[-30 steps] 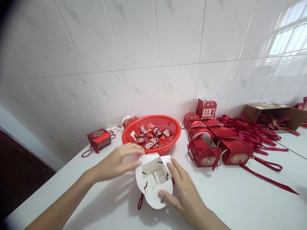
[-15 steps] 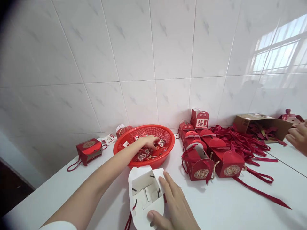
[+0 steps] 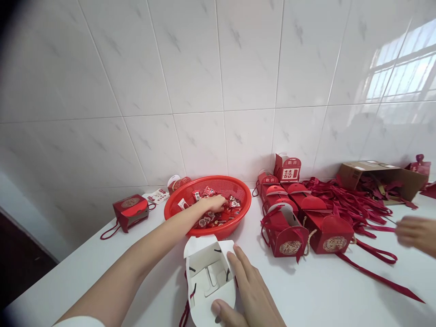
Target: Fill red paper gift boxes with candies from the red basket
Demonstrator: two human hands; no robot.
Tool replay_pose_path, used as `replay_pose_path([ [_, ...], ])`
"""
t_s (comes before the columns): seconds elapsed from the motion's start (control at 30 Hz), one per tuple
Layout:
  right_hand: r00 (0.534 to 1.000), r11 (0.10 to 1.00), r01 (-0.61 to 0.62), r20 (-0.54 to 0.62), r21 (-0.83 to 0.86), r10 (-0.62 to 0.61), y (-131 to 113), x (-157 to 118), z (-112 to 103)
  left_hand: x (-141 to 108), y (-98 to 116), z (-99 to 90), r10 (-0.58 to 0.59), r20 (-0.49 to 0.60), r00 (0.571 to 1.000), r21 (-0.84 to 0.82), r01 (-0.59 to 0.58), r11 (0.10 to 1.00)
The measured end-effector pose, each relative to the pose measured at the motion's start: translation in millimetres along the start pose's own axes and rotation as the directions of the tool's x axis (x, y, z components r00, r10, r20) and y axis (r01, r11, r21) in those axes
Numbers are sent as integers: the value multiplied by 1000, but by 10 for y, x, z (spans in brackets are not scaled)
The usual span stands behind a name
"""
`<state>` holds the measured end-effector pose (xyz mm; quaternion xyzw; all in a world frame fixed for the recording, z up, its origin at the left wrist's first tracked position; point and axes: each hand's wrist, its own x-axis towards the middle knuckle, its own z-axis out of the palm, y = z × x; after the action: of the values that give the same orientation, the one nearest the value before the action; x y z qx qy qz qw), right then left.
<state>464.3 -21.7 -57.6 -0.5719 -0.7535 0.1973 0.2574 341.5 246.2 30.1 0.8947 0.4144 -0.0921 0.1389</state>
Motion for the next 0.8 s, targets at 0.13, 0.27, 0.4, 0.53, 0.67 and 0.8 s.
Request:
replay_pose_path([
  [0.13,1000,1000,3,-4,2,-3,31,2,36,-49,34,-17,-23,76,997,88,16,996],
  [0.27,1000,1000,5,14,-6,-4,17,1,23,-56,94,-1,-38,98,994,130,25,991],
  [0.4,1000,1000,14,15,0,-14,0,5,-12,-37,120,18,-22,102,994,142,8,990],
  [0.53,999,999,34,-22,12,-34,32,-5,9,-59,139,17,21,46,999,124,-27,992],
  [0.67,998,999,53,-33,5,-53,65,-30,46,-107,212,27,91,29,995,68,-93,993],
  [0.8,997,998,64,-44,-1,-64,76,-39,53,-95,265,48,40,50,998,-3,-40,999],
])
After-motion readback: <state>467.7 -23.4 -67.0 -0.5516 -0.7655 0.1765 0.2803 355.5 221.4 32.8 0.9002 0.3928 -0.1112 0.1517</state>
